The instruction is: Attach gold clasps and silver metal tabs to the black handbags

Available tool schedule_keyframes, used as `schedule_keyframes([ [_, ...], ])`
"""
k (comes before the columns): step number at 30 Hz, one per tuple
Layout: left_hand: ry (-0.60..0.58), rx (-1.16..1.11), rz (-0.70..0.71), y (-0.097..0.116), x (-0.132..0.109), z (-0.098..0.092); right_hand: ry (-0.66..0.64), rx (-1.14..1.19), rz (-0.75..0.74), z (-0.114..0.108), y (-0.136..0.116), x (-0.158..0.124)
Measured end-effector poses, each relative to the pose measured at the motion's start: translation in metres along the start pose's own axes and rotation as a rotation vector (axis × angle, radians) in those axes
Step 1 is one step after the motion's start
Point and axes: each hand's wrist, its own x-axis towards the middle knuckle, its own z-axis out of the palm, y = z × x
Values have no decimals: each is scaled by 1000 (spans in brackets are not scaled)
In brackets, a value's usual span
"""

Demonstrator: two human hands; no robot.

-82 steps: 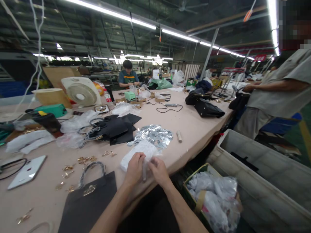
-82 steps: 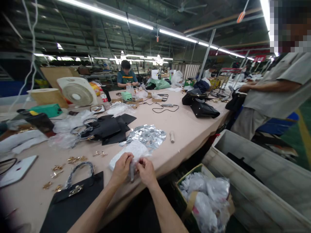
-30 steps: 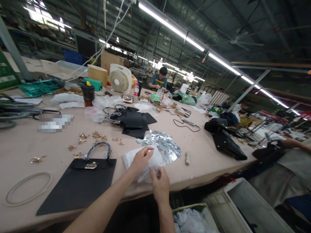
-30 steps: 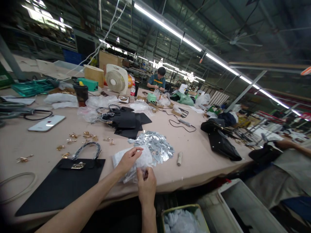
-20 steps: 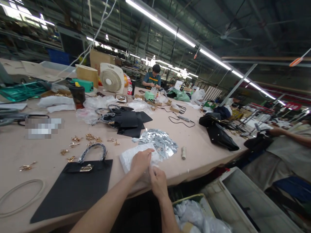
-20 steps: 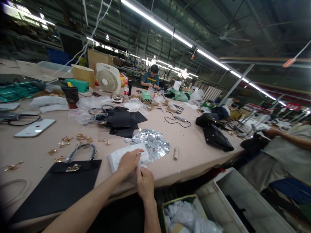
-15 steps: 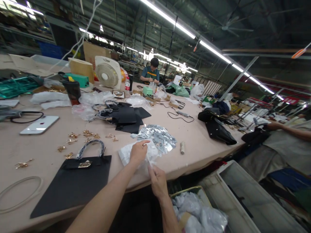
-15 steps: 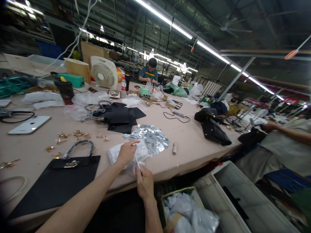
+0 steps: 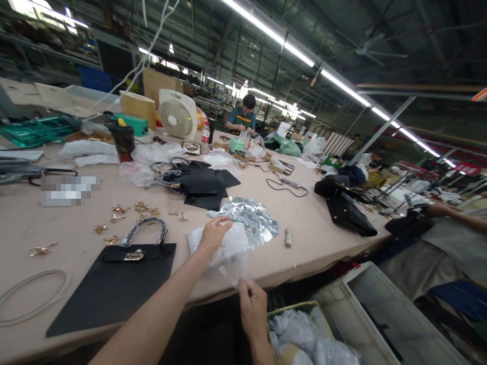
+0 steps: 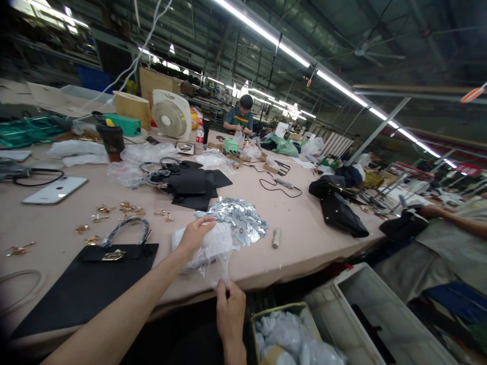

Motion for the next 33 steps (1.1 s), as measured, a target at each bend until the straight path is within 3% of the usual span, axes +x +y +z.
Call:
schedule_keyframes([
  [3, -116, 111, 110, 17, -21, -14, 176, -54, -64, -12, -16, 11],
  [6, -249, 420, 277, 38, -40, -26, 321, -72, -235, -21, -36, 14],
  [9, -330, 654, 411, 58, -57, -31, 170, -123, -376, -21, -52, 11],
  [14, -414, 941, 617, 72, -80, -29, -88, -165, -296, -1, -67, 6],
  [17, -408, 1183, 621, 68, -89, -26, -237, -116, -337, 11, -69, 1],
  [19, -407, 1274, 580, 62, -89, -27, -295, -135, -388, 16, -69, -3],
  [23, -405, 1270, 552, 59, -76, -33, -263, -223, -422, 22, -61, -12],
  [29, -410, 1220, 564, 81, -46, -35, -109, -179, -412, 35, -50, -28],
  [33, -411, 1176, 570, 92, -44, -31, -78, -176, -415, 39, -48, -32],
])
